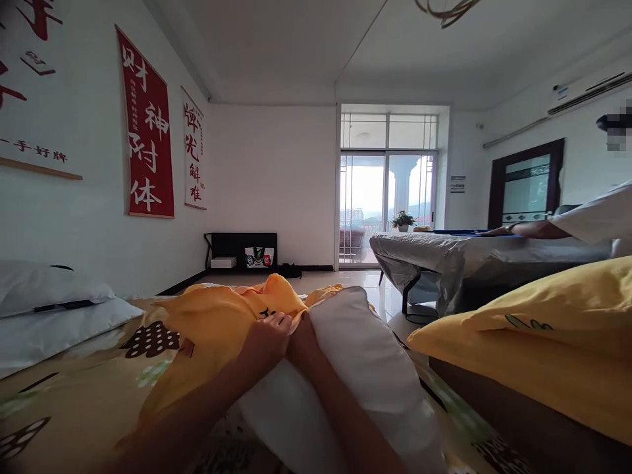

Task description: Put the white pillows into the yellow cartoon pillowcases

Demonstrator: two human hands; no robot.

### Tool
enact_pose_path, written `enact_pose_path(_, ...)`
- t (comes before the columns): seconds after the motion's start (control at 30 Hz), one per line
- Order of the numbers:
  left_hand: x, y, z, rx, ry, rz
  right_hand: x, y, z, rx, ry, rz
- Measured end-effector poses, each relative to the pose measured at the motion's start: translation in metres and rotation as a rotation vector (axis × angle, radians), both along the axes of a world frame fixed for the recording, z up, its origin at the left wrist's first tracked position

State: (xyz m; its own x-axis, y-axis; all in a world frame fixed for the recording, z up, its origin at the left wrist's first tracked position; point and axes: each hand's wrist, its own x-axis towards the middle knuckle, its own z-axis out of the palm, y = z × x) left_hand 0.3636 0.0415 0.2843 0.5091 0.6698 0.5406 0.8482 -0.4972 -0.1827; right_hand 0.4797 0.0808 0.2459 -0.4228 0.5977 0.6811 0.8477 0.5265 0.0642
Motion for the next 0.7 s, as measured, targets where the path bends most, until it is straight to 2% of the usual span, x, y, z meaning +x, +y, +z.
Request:
enact_pose_path(0.13,-0.046,0.008,-0.022,0.078,-0.028,0.041,0.038,-0.010,-0.001,0.016,-0.022,-0.104)
enact_pose_path(0.23,-0.069,0.018,-0.036,0.058,-0.074,0.014,0.061,-0.033,0.005,0.064,-0.158,-0.079)
enact_pose_path(0.33,-0.065,0.019,-0.050,0.094,-0.138,-0.099,0.075,-0.062,0.024,0.175,-0.190,-0.020)
enact_pose_path(0.43,-0.041,0.012,-0.061,0.212,-0.167,-0.263,0.073,-0.077,0.058,0.299,-0.017,-0.070)
enact_pose_path(0.5,-0.021,0.005,-0.066,0.270,-0.165,-0.377,0.059,-0.071,0.084,0.310,0.035,-0.070)
enact_pose_path(0.57,-0.006,-0.004,-0.069,0.301,-0.144,-0.457,0.038,-0.053,0.105,0.236,-0.034,-0.009)
enact_pose_path(0.63,-0.003,-0.014,-0.071,0.320,-0.115,-0.504,0.017,-0.028,0.118,0.117,-0.122,0.035)
enact_pose_path(0.7,-0.017,-0.025,-0.074,0.373,-0.071,-0.542,0.003,-0.008,0.121,-0.042,-0.172,0.034)
